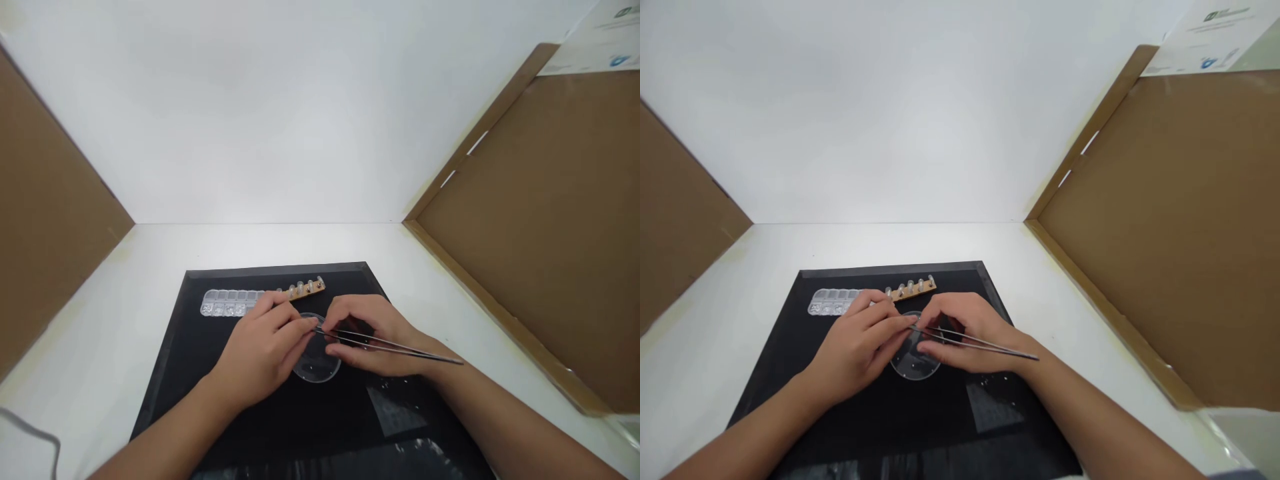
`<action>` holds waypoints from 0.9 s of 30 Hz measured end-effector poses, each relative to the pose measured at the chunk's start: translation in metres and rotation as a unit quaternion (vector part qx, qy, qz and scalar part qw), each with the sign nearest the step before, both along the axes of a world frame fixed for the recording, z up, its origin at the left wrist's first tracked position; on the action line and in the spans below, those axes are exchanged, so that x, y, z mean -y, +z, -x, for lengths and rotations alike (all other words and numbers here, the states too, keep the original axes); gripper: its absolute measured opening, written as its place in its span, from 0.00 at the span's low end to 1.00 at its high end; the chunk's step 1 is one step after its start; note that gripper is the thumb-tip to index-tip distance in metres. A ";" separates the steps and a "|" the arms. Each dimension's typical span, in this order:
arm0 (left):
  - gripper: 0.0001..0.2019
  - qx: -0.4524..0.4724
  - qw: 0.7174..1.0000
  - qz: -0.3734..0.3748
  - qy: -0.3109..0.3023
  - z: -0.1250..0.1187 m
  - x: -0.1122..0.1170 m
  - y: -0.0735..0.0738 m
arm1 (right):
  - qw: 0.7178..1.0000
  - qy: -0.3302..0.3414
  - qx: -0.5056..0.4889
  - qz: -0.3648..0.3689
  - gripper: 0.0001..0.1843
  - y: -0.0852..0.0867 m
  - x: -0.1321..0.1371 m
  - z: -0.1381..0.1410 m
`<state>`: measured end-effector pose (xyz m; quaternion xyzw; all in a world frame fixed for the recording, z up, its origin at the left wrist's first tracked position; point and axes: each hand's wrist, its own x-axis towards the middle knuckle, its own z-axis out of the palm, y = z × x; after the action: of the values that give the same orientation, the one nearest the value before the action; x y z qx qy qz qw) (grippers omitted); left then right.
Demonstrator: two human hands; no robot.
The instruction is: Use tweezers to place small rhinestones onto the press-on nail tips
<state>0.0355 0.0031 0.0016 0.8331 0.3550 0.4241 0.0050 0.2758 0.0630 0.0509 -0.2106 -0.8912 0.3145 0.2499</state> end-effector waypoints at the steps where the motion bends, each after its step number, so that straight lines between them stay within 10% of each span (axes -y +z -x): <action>1: 0.09 0.001 1.000 -0.003 0.004 0.000 0.000 0.000 | 1.000 -0.008 0.003 -0.008 0.08 0.000 0.000 0.001; 17: 0.08 0.053 0.998 0.038 0.026 0.002 0.003 0.004 | 0.998 -0.014 -0.026 0.058 0.05 -0.005 -0.003 0.003; 27: 0.06 0.144 0.961 0.050 0.230 0.008 0.002 0.011 | 0.991 0.109 0.009 0.079 0.04 -0.014 0.000 0.007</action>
<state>0.0279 0.0016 0.0127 0.6575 0.5532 0.5115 -0.0002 0.2684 0.0633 0.0372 -0.1338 -0.8837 0.4073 0.1881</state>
